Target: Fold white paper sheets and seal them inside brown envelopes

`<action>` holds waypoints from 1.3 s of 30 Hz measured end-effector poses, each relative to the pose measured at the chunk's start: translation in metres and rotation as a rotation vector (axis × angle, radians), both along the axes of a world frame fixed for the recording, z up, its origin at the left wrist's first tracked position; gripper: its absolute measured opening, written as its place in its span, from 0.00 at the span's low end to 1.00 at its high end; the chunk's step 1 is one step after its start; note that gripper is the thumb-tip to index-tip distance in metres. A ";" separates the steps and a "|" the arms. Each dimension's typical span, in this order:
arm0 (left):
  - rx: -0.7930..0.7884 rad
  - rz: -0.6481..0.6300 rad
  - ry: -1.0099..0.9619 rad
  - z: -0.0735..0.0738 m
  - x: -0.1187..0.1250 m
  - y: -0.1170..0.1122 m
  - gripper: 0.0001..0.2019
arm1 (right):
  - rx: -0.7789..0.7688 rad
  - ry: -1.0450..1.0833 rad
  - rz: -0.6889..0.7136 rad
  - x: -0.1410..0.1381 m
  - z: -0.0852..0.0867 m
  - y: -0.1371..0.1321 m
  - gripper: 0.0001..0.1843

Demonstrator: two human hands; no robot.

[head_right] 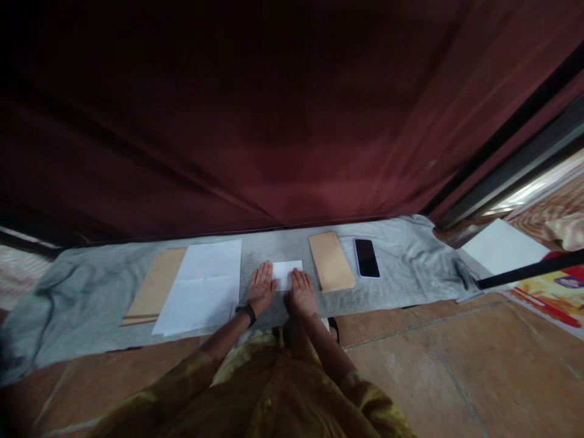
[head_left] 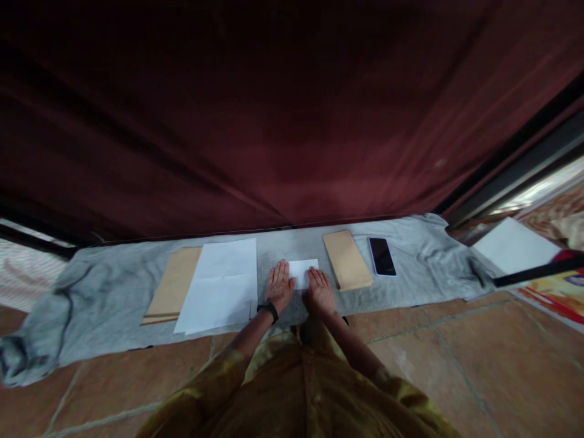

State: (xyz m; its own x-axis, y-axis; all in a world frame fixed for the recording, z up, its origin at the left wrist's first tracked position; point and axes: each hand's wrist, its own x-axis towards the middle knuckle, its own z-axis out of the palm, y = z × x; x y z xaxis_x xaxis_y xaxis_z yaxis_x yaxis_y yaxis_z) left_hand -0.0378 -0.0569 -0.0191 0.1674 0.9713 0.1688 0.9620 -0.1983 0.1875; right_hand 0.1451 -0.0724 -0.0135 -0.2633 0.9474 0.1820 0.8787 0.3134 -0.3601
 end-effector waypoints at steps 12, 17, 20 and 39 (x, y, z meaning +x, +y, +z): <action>-0.013 -0.014 0.024 -0.003 -0.003 0.002 0.30 | 0.004 -0.005 0.082 -0.032 0.001 0.024 0.23; 0.006 -0.012 0.006 -0.001 -0.002 0.002 0.30 | 0.013 -0.036 0.028 -0.015 -0.002 0.027 0.25; 0.005 -0.002 0.003 0.000 -0.002 0.000 0.31 | 0.022 -0.043 -0.006 -0.005 -0.001 0.027 0.27; 0.008 0.103 0.004 0.002 -0.008 -0.020 0.30 | 0.131 -0.063 -0.108 0.003 -0.013 0.022 0.33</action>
